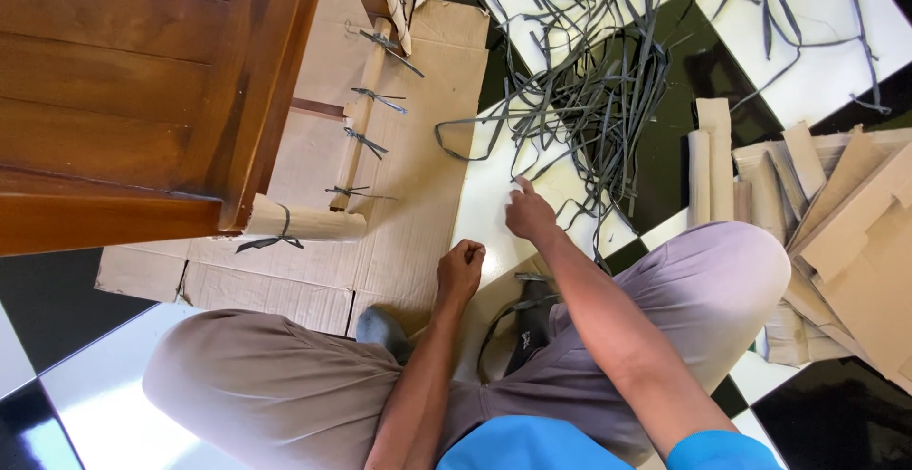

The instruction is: Wrapping a furniture leg with cardboard and securing it with plastic ties

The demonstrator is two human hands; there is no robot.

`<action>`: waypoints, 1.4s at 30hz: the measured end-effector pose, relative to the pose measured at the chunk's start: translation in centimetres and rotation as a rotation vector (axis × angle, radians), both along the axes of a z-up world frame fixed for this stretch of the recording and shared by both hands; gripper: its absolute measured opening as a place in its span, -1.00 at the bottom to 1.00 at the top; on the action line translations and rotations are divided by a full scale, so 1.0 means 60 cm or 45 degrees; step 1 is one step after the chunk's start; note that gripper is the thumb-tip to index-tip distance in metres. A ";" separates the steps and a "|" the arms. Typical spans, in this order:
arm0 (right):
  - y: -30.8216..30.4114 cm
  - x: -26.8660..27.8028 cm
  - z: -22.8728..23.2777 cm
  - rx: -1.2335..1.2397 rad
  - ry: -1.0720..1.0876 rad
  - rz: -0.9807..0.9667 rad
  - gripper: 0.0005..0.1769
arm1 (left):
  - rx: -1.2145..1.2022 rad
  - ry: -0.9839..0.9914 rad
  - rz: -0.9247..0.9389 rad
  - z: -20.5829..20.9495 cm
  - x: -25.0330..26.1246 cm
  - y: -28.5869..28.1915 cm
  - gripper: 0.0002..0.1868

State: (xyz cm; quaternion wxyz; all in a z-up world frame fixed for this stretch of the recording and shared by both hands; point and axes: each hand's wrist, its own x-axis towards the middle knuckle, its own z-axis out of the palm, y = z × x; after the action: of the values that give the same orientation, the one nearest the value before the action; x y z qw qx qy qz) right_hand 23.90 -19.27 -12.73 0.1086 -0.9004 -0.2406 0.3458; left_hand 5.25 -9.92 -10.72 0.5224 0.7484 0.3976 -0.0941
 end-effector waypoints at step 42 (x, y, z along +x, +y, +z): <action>0.026 0.139 -0.007 -0.185 -0.266 0.278 -0.56 | 0.023 0.107 -0.015 -0.001 -0.014 0.003 -0.76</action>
State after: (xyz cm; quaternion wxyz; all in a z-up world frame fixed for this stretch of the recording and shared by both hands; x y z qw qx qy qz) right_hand 32.24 -17.71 -13.18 -0.0208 -0.9054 -0.3213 0.2766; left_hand 4.43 -9.74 -10.76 0.4980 0.7508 0.4155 -0.1251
